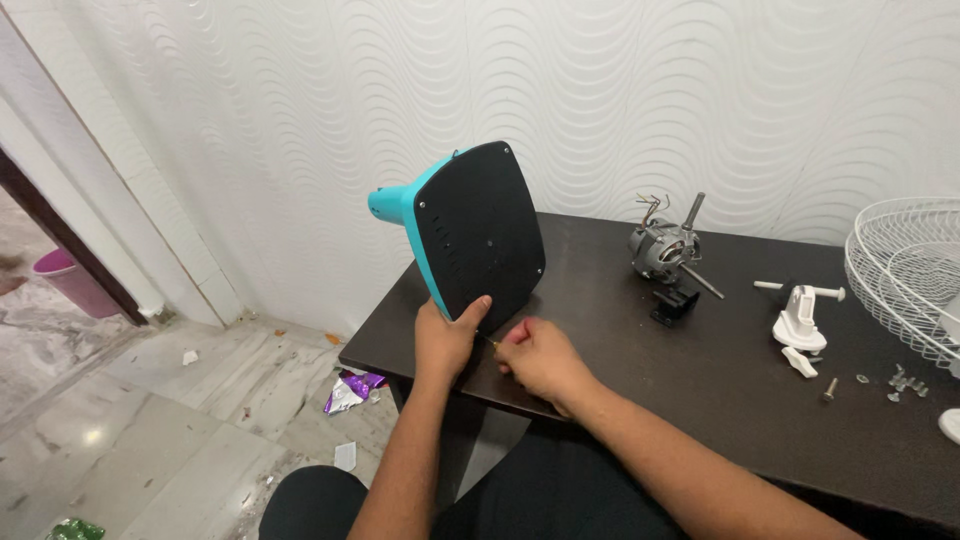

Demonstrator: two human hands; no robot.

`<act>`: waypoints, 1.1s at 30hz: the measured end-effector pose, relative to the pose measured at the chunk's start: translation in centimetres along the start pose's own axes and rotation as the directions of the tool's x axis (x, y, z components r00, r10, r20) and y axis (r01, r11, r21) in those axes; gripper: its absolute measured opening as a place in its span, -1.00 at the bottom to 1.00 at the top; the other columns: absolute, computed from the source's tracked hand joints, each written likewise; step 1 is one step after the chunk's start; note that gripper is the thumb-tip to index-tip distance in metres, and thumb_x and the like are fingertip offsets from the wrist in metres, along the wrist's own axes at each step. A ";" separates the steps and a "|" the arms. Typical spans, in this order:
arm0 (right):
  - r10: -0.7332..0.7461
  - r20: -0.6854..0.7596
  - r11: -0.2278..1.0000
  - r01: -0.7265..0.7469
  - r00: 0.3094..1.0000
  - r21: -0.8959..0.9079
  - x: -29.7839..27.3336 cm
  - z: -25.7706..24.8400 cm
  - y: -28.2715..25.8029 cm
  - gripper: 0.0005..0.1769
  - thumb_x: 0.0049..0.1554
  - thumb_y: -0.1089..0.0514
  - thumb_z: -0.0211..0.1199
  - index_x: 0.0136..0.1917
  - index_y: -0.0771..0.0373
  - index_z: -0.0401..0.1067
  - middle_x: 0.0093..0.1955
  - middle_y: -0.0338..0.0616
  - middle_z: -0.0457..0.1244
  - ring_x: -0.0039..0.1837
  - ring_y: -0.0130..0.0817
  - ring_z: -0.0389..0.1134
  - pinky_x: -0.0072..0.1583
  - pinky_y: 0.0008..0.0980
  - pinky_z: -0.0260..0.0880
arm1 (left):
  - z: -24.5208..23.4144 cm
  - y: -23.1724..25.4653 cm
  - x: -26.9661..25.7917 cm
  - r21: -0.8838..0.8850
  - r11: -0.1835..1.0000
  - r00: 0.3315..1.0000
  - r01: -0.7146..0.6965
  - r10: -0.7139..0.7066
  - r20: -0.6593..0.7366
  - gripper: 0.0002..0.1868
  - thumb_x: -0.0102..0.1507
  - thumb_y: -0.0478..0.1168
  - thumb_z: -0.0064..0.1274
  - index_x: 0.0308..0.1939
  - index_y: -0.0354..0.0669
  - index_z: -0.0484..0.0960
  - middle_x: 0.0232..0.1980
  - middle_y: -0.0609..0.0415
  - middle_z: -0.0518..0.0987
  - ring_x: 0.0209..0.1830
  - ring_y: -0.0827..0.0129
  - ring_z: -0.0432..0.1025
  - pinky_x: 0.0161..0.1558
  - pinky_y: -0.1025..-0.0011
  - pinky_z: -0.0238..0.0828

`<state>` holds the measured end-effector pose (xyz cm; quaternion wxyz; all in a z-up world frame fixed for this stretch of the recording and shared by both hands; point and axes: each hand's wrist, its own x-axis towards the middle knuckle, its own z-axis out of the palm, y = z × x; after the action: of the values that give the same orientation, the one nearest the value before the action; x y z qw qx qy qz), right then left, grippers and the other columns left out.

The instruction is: The person secures the back cover of a teal fan base using a yellow screwdriver, then handles the fan motor and attaches a black plastic component. Screws and washers are picked up and used to fasten parts.

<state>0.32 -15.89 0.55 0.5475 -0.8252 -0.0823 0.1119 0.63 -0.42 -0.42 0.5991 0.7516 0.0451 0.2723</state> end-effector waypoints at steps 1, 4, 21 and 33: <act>-0.160 -0.048 0.973 0.150 0.986 -0.177 -0.7 0.0 -0.3 -0.82 0.12 0.12 0.29 -0.05 0.26 0.46 -0.28 -0.16 0.39 -0.26 -0.35 0.38 -0.21 -0.34 0.33 | 0.0 -0.1 0.0 -0.004 1.000 1.000 0.014 -0.014 0.002 -0.57 0.13 -0.14 0.30 -0.05 -0.40 0.68 -0.09 -0.17 0.75 -0.10 0.16 0.67 -0.03 0.31 0.53; -0.419 -0.002 0.733 0.337 0.908 -0.592 -2.5 0.3 -0.7 -0.81 0.19 0.09 0.21 -0.03 0.24 0.47 -0.15 -0.02 0.41 -0.11 -0.06 0.47 -0.05 -0.12 0.43 | 0.1 -0.2 -0.2 0.066 0.997 0.999 0.044 -0.044 -0.010 -0.56 0.13 -0.12 0.33 -0.05 -0.40 0.68 -0.10 -0.18 0.73 -0.10 0.13 0.65 -0.03 0.29 0.53; -0.261 -0.199 0.931 0.192 0.945 -0.311 -0.7 -3.9 1.6 -0.69 0.21 -0.02 0.12 0.14 0.12 0.50 -0.27 -0.23 0.45 -0.14 -0.35 0.52 0.00 -0.32 0.46 | 0.0 2.7 -0.9 0.084 0.989 0.991 0.125 -0.128 0.027 -0.59 0.13 -0.14 0.29 -0.01 -0.30 0.68 -0.08 -0.12 0.75 -0.05 0.13 0.67 0.00 0.28 0.54; -0.188 -0.458 0.971 0.095 0.869 -0.217 9.8 -7.9 14.0 -0.61 0.23 0.04 -0.01 0.00 0.08 0.66 -0.22 -0.20 0.39 -0.07 -0.38 0.46 0.08 -0.42 0.45 | 1.7 -3.7 1.5 0.082 0.981 0.984 0.177 -0.178 -0.002 -0.37 0.15 -0.20 0.24 0.27 -0.33 0.47 0.12 -0.22 0.66 0.19 0.09 0.57 0.26 0.25 0.42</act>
<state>12.15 -25.80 -10.32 0.4774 -0.8669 -0.0163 -0.1426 3.67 -0.31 -3.52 0.5896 0.7693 0.1215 0.2138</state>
